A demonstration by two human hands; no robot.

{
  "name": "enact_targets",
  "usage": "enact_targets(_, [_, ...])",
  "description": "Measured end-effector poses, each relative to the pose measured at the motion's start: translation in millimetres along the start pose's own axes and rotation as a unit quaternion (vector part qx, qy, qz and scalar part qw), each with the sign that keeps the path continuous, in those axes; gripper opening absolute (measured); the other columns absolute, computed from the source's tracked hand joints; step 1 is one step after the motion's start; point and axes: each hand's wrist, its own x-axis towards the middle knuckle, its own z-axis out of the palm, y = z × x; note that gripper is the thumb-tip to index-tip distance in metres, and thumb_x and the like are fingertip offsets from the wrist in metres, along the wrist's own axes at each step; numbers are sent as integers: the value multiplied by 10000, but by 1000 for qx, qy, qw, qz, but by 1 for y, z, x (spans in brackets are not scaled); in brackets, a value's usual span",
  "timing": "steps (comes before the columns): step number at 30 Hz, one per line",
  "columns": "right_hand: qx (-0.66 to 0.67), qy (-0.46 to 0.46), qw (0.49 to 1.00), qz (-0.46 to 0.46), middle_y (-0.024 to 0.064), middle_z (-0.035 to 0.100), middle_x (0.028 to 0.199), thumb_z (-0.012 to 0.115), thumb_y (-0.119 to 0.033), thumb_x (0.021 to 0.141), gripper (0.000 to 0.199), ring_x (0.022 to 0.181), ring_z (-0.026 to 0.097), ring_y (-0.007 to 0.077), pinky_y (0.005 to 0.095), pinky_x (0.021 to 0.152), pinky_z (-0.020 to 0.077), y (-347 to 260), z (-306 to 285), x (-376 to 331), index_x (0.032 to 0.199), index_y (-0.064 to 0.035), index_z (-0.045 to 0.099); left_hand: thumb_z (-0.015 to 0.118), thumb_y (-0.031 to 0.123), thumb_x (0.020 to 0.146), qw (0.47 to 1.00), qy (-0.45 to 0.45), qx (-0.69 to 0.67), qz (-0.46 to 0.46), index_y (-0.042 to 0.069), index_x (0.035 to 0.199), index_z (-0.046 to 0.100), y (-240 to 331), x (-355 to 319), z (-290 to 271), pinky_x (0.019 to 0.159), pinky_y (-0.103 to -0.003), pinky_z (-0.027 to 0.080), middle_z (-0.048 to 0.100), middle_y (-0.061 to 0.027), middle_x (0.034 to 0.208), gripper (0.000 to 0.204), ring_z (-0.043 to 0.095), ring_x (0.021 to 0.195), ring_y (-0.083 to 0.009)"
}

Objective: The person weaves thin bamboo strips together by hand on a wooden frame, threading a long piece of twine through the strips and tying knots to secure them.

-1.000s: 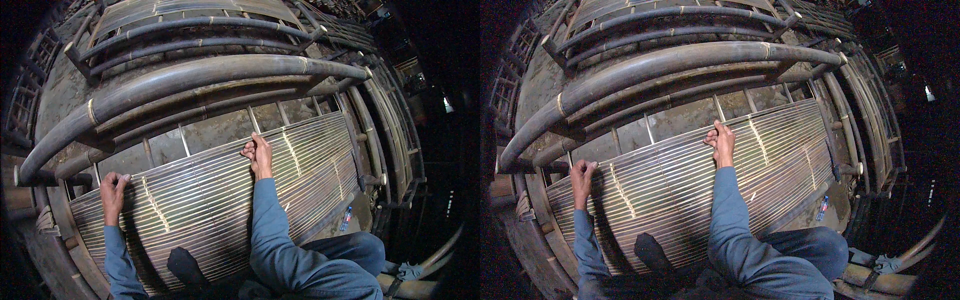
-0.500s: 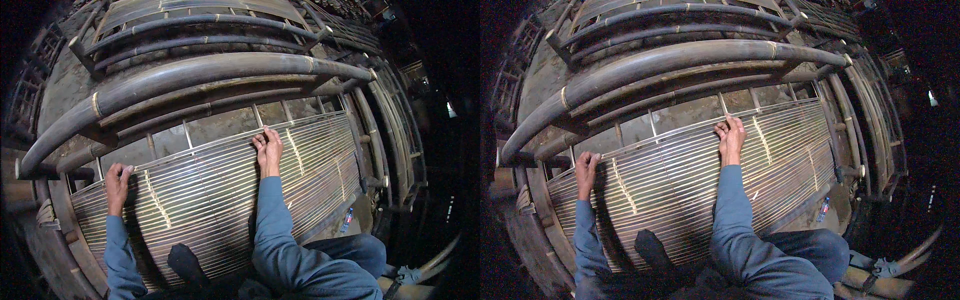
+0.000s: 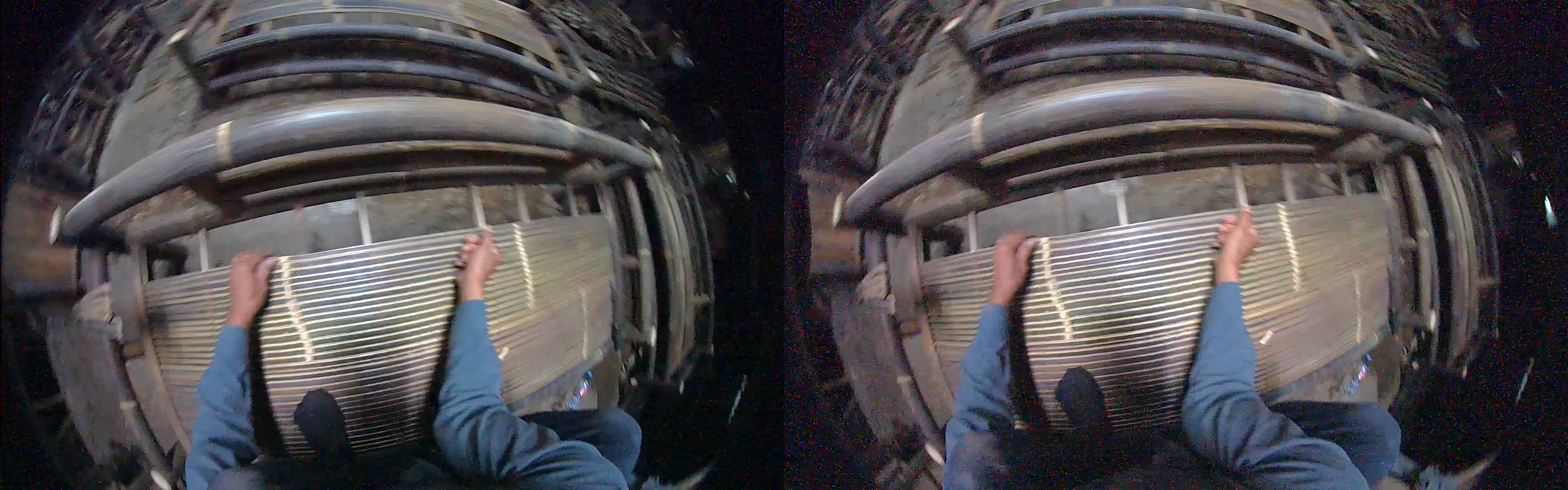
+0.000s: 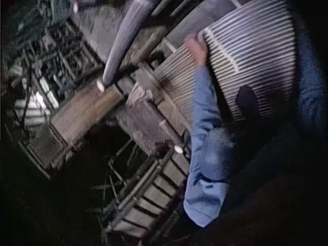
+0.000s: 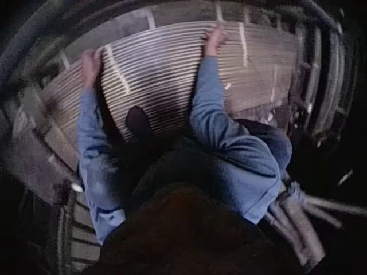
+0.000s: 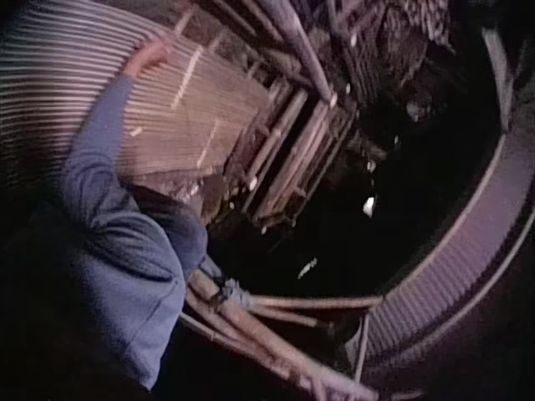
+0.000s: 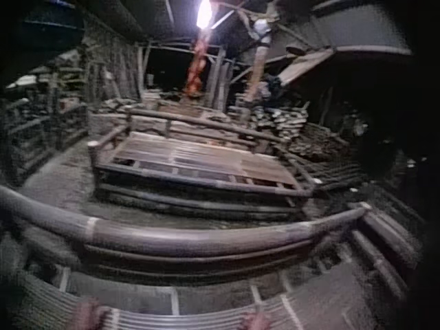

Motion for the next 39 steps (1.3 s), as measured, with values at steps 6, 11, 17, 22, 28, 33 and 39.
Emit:
enact_targets(6, [-21,-50,995,-85,-27,517,593,556,-285,1052,296,447,414,65,252,373,303,1,-2,-11,803,-127,584,655,184,951,993,59,78,62,-9,1119,706,15,-11,13,1183,-549,335,682,-240,1228,261,542,1307,-431])
enact_targets(11, [-118,-126,963,-205,-5,597,705,586,-162,1003,215,578,499,68,237,509,415,26,29,-50,823,-63,650,722,143,897,980,195,34,10,-9,1176,665,8,-35,-20,1082,-520,409,663,-219,1185,323,582,1195,-420])
enact_targets(17, [-265,-405,848,-217,29,655,777,620,-125,976,164,738,594,111,287,686,478,54,100,-183,896,-13,710,735,113,855,930,227,200,-208,-13,1037,626,-26,-84,-56,891,-514,476,598,-199,954,248,591,958,-410])
enact_targets(22, [-257,-578,743,-217,127,677,778,658,-178,965,196,726,633,191,344,710,509,96,126,-280,926,9,698,647,87,871,934,126,298,-154,11,979,628,-56,-79,-61,846,-501,490,613,-194,943,134,606,955,-382])
enact_targets(28, [-365,-611,690,-134,209,731,879,621,-283,999,293,843,738,304,439,741,556,169,170,-322,937,-11,711,676,209,888,971,13,-67,-228,-46,866,701,-62,-90,-81,737,-496,560,715,-280,858,257,719,816,-420])
enact_targets(33, [-164,-584,720,338,103,721,847,661,-238,1001,187,715,680,183,320,598,524,133,183,-321,979,-60,716,686,100,913,968,-105,-145,-178,3,920,737,30,-149,-99,774,-371,563,747,-143,840,110,704,809,-196])
enact_targets(39, [-259,-501,825,31,-15,647,756,720,-185,961,119,671,563,85,260,602,468,54,116,-228,946,-67,703,649,169,966,978,201,27,-48,6,1094,713,-72,-68,-130,972,-473,487,691,-225,1155,216,648,1007,-432])
